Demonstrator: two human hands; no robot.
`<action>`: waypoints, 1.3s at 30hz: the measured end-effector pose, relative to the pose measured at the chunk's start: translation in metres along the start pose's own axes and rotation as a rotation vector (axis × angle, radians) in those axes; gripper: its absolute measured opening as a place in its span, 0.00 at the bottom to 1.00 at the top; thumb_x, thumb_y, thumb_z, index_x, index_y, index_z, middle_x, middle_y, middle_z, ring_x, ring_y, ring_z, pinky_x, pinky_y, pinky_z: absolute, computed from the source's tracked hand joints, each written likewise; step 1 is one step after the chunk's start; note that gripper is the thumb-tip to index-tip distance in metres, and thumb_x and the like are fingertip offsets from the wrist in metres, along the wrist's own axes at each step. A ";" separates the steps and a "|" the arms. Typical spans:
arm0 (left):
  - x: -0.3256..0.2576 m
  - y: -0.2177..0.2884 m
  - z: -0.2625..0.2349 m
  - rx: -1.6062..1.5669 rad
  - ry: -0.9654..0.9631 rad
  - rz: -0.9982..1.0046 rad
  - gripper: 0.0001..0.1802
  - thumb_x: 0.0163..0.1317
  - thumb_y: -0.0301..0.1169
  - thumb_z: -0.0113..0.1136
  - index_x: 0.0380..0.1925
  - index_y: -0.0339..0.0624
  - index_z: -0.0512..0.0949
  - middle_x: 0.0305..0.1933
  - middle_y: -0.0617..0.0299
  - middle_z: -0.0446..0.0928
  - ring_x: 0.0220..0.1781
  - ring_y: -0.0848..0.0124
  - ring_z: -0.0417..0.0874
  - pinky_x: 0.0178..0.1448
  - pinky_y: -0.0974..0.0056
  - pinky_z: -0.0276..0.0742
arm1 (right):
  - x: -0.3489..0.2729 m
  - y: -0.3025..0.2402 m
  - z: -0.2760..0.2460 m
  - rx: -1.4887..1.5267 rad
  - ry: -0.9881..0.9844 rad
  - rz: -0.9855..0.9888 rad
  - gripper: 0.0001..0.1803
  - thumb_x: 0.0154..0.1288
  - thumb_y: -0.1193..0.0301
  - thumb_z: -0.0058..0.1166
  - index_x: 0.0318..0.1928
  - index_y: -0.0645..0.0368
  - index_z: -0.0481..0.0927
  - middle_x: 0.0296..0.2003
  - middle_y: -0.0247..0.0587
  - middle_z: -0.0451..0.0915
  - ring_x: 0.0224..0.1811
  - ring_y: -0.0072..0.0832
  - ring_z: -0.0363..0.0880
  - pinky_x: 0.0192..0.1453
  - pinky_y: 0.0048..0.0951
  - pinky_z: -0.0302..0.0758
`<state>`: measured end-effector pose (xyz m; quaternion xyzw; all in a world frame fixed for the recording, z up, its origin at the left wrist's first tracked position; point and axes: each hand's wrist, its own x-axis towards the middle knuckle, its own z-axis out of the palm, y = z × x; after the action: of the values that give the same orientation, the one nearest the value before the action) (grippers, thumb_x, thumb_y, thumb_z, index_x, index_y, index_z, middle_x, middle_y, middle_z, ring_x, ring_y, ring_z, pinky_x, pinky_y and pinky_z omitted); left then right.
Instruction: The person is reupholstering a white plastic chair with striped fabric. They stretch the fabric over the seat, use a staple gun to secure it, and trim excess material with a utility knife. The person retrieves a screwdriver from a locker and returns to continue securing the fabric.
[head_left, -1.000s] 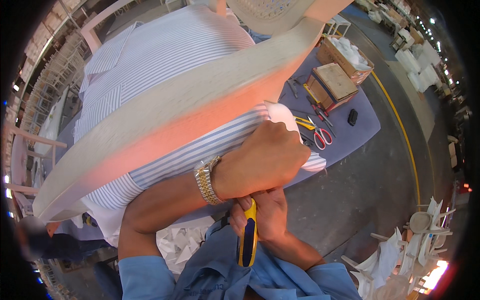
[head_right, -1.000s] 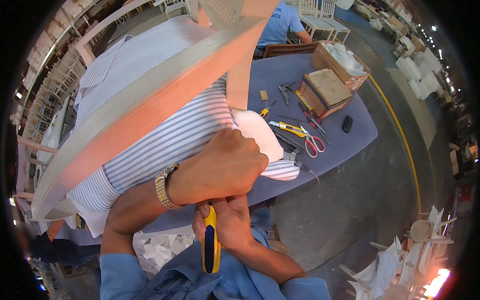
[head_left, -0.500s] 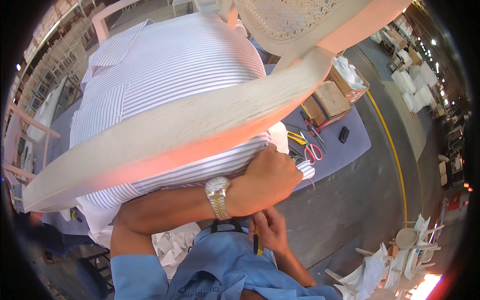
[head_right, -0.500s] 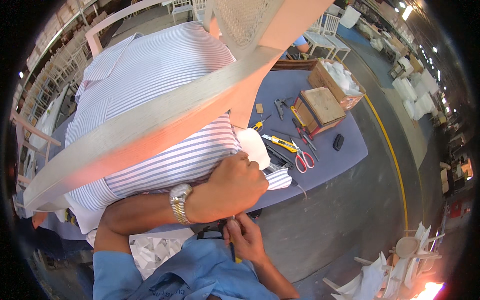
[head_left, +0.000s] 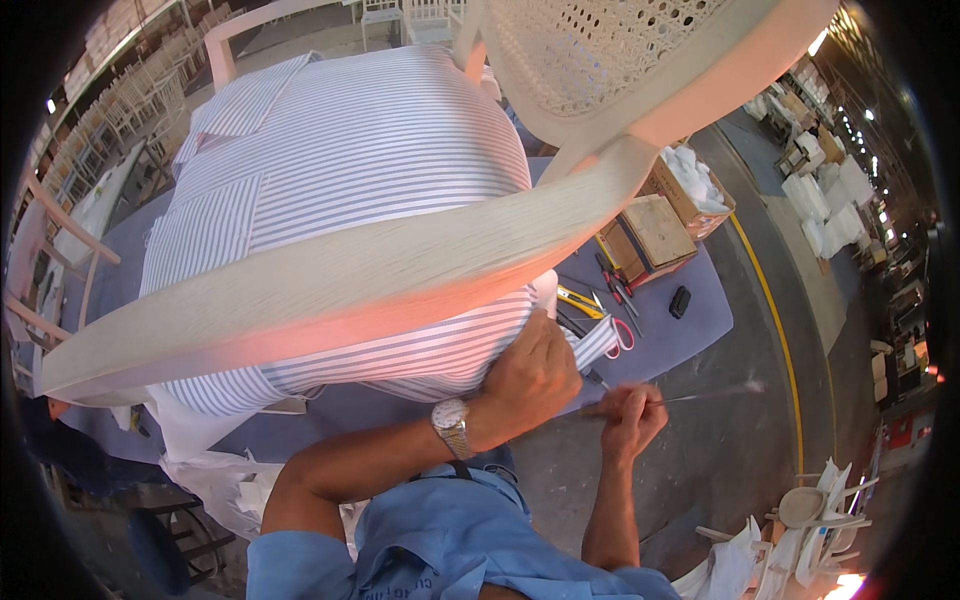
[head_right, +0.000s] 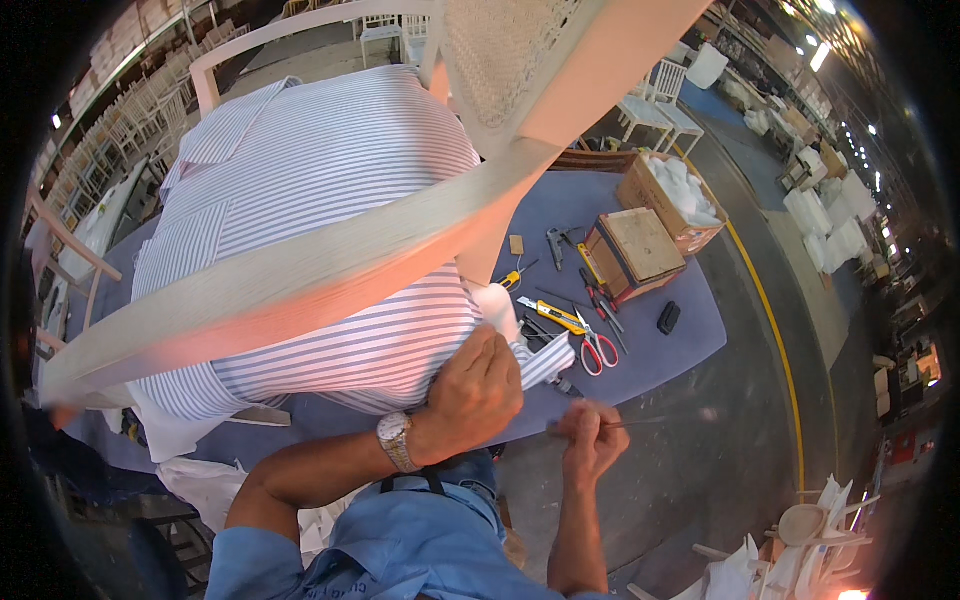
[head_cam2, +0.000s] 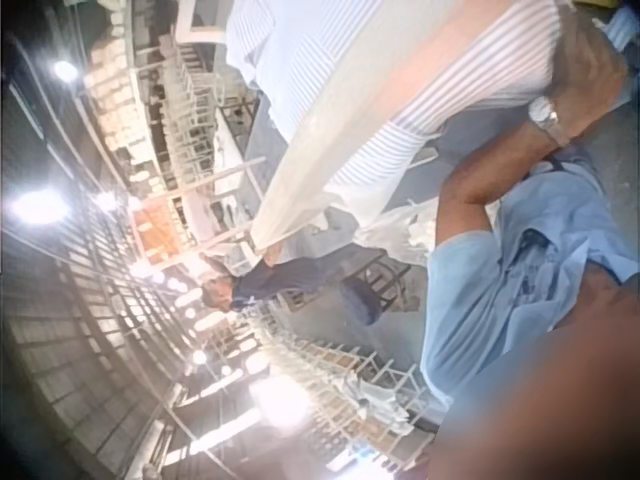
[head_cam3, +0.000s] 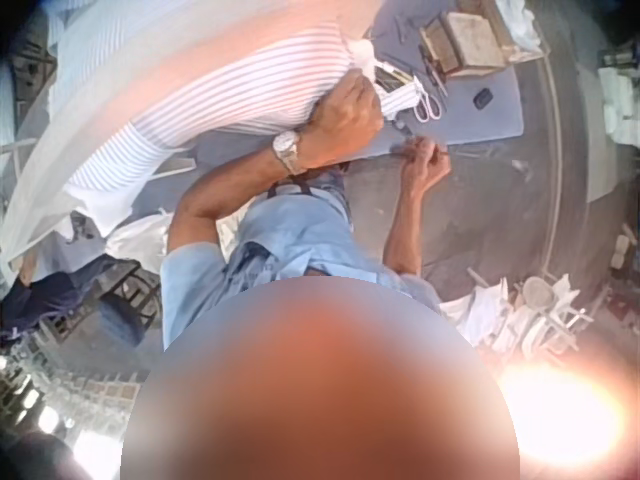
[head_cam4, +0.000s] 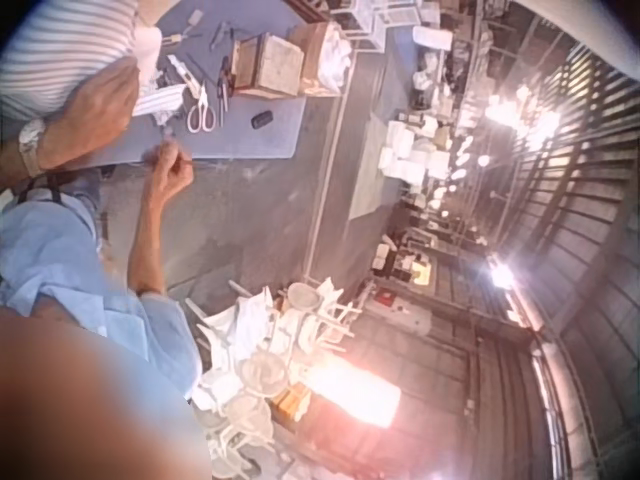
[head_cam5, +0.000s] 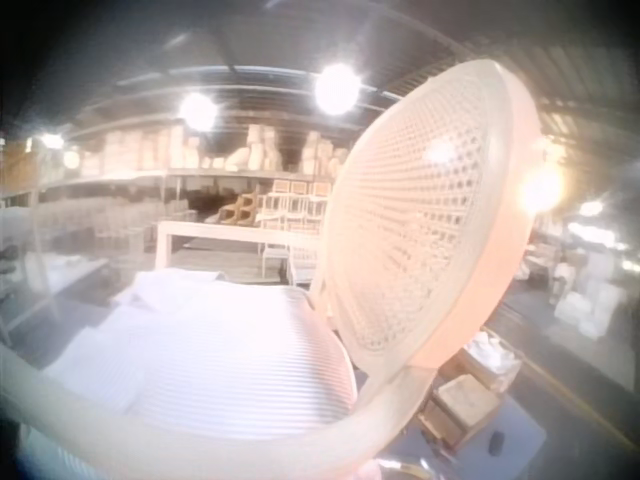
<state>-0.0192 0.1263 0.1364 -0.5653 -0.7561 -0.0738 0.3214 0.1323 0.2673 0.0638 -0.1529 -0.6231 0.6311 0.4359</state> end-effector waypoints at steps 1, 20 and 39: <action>-0.002 -0.001 0.004 0.040 -0.005 0.009 0.22 0.51 0.33 0.58 0.35 0.18 0.84 0.40 0.34 0.83 0.46 0.49 0.86 0.71 0.53 0.74 | 0.023 -0.012 0.016 0.024 -0.116 -0.123 0.10 0.75 0.72 0.55 0.45 0.67 0.85 0.34 0.42 0.82 0.26 0.23 0.77 0.29 0.27 0.75; -0.025 -0.013 0.038 -0.139 0.130 0.045 0.18 0.59 0.37 0.61 0.40 0.33 0.86 0.33 0.50 0.84 0.39 0.60 0.85 0.57 0.56 0.78 | 0.095 -0.034 0.124 -0.637 -0.561 -0.521 0.23 0.67 0.71 0.66 0.62 0.51 0.83 0.36 0.40 0.76 0.27 0.31 0.77 0.27 0.33 0.73; -0.014 -0.001 0.024 0.076 0.009 -0.071 0.11 0.55 0.30 0.59 0.25 0.31 0.85 0.28 0.52 0.80 0.40 0.58 0.81 0.62 0.56 0.76 | 0.136 -0.007 0.112 -0.464 -0.714 -0.790 0.22 0.58 0.81 0.63 0.54 0.55 0.86 0.28 0.39 0.76 0.23 0.31 0.76 0.25 0.31 0.72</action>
<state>-0.0271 0.1260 0.1098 -0.5251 -0.7767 -0.0591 0.3430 -0.0254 0.2938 0.1375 0.2222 -0.8634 0.2800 0.3561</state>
